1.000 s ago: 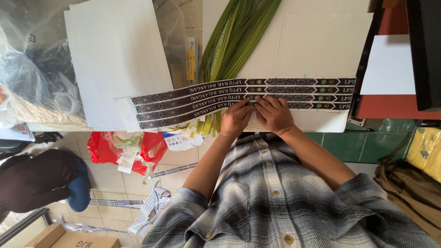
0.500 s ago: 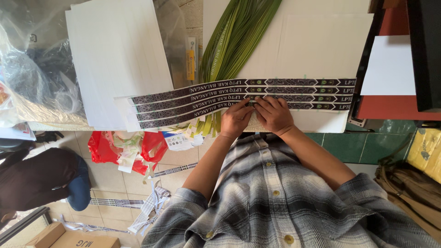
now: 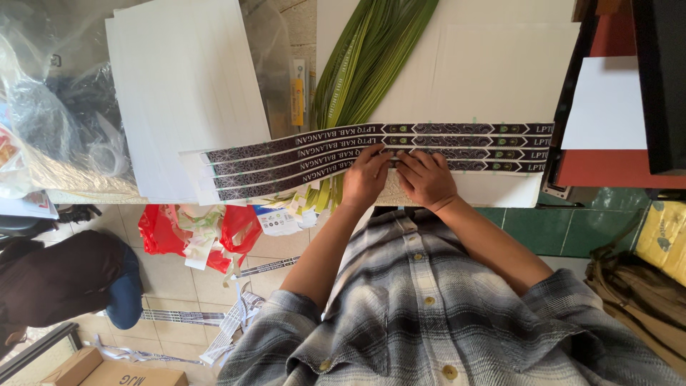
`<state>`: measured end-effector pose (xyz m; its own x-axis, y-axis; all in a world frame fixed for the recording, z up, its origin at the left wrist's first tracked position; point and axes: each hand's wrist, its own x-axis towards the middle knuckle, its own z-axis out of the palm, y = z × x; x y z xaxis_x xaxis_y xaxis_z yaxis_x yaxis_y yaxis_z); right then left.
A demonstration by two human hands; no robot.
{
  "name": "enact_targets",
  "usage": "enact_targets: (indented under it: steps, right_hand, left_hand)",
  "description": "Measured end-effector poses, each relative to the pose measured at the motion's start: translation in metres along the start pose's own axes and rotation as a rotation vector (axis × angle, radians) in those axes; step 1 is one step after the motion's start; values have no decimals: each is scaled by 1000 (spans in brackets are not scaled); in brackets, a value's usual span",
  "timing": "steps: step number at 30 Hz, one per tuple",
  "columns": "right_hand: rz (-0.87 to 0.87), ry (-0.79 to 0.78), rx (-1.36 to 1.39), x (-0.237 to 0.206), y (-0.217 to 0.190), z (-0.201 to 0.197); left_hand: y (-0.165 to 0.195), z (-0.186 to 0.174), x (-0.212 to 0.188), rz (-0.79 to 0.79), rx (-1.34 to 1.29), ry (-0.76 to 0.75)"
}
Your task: The person holds a roll of printed black ribbon strips, unrolls and separates them, then lays them flat on the table and aligns the strips edge to edge while smoothing them down by hand. The person repeats the aligning and pressing along the length of the strips.
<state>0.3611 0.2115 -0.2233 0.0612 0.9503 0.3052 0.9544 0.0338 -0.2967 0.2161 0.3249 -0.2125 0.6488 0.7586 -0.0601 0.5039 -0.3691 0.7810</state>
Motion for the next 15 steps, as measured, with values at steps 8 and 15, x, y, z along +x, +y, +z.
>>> enact_targets:
  steps: [8,15]
  right_hand:
    - [11,-2,19,1,-1,0]
    - [13,1,20,1,-1,0]
  left_hand:
    - [4,2,11,-20,7,0]
    - [12,2,17,-37,116,17]
